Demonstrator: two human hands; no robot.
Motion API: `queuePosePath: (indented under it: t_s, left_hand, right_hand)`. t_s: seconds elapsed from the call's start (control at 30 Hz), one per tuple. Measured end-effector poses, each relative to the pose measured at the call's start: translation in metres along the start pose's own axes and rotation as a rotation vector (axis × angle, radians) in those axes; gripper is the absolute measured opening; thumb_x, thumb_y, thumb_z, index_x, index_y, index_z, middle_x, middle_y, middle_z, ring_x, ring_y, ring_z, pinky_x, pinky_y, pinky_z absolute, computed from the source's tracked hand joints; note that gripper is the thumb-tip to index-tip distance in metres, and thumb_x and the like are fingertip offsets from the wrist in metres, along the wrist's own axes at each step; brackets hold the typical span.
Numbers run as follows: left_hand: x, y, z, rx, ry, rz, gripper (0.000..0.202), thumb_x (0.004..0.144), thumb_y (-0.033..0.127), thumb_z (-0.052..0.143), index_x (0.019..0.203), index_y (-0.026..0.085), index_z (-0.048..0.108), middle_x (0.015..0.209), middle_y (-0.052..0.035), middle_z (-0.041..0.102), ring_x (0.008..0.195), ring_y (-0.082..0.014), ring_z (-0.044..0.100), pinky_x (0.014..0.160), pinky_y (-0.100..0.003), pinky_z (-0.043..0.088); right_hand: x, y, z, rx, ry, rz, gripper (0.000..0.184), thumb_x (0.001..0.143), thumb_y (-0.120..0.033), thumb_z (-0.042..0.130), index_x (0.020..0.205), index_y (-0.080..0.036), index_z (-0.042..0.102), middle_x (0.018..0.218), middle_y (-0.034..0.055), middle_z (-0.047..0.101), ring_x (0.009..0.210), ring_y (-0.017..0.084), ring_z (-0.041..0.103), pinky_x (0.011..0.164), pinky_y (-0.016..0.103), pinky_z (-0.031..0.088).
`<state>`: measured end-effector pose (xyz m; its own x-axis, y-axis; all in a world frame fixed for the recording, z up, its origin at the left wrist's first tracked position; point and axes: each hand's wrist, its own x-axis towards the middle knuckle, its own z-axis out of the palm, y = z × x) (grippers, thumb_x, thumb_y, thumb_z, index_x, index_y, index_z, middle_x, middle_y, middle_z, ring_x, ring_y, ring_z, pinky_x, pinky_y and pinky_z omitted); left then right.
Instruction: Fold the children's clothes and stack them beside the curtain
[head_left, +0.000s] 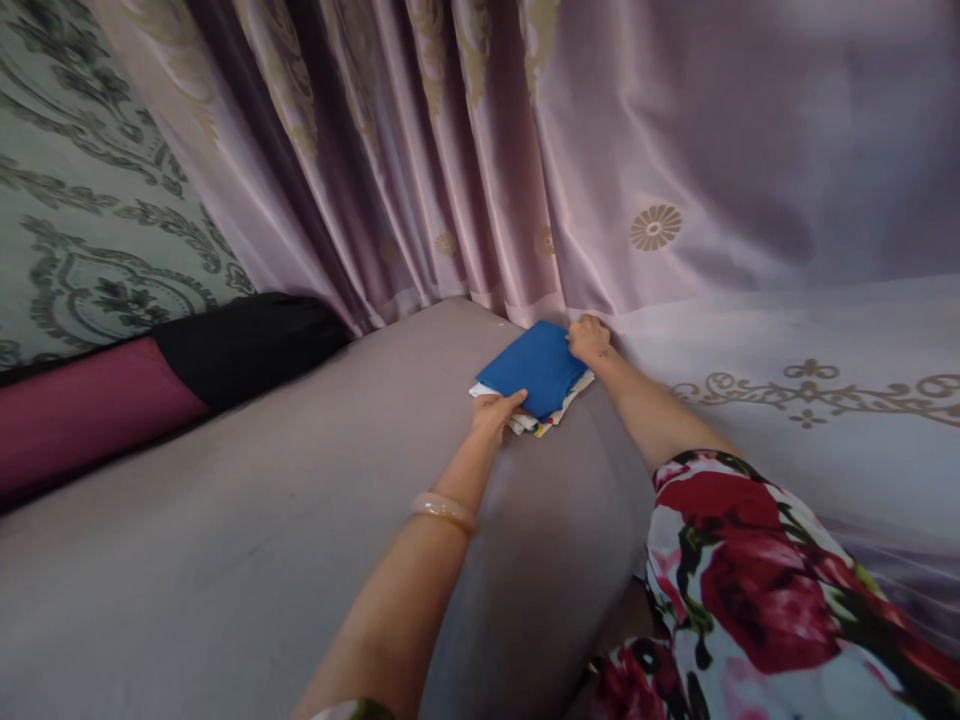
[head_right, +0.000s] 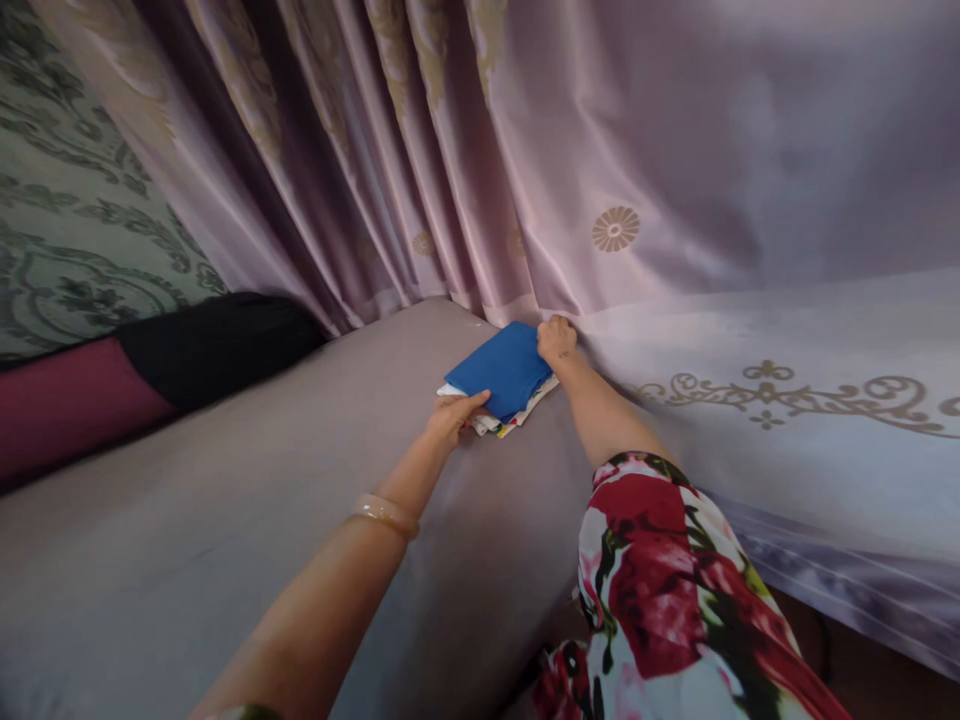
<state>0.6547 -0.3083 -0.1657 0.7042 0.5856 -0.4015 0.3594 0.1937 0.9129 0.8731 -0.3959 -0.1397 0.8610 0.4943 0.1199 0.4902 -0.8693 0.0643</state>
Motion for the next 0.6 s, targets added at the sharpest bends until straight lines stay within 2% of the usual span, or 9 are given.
queuePosePath:
  t_s: [0.1,0.27,0.6]
  left_hand:
    - [-0.005,0.001,0.006,0.024,0.054,-0.078,0.038,0.068,0.03,0.079,0.049,0.017,0.049,0.04,0.0026,0.047,0.037,-0.006,0.035,0.038,-0.021,0.024]
    - [-0.012,0.0,0.007,0.034,0.065,-0.069,0.035,0.074,0.019,0.071,0.05,0.018,0.045,0.04,0.0046,0.042,0.037,-0.0061,0.036,0.04,-0.021,0.027]
    - [-0.016,-0.008,0.001,0.04,0.017,-0.017,0.037,0.075,0.03,0.073,0.05,0.018,0.048,0.04,0.004,0.04,0.039,-0.0067,0.038,0.04,-0.021,0.028]
  right_hand:
    - [0.002,-0.002,-0.005,0.01,-0.014,0.033,0.035,0.092,-0.022,0.048,0.121,-0.008,0.063,0.129,0.0219,0.051,0.122,0.031,0.046,0.095,0.037,0.043]
    - [0.007,-0.005,-0.01,0.021,-0.069,0.094,0.04,0.091,-0.024,0.049,0.125,-0.007,0.06,0.131,0.0237,0.05,0.122,0.033,0.046,0.095,0.039,0.043]
    - [-0.003,-0.003,0.001,0.042,0.009,0.081,0.036,0.092,-0.017,0.042,0.118,-0.005,0.064,0.129,0.0242,0.051,0.119,0.032,0.047,0.09,0.038,0.045]
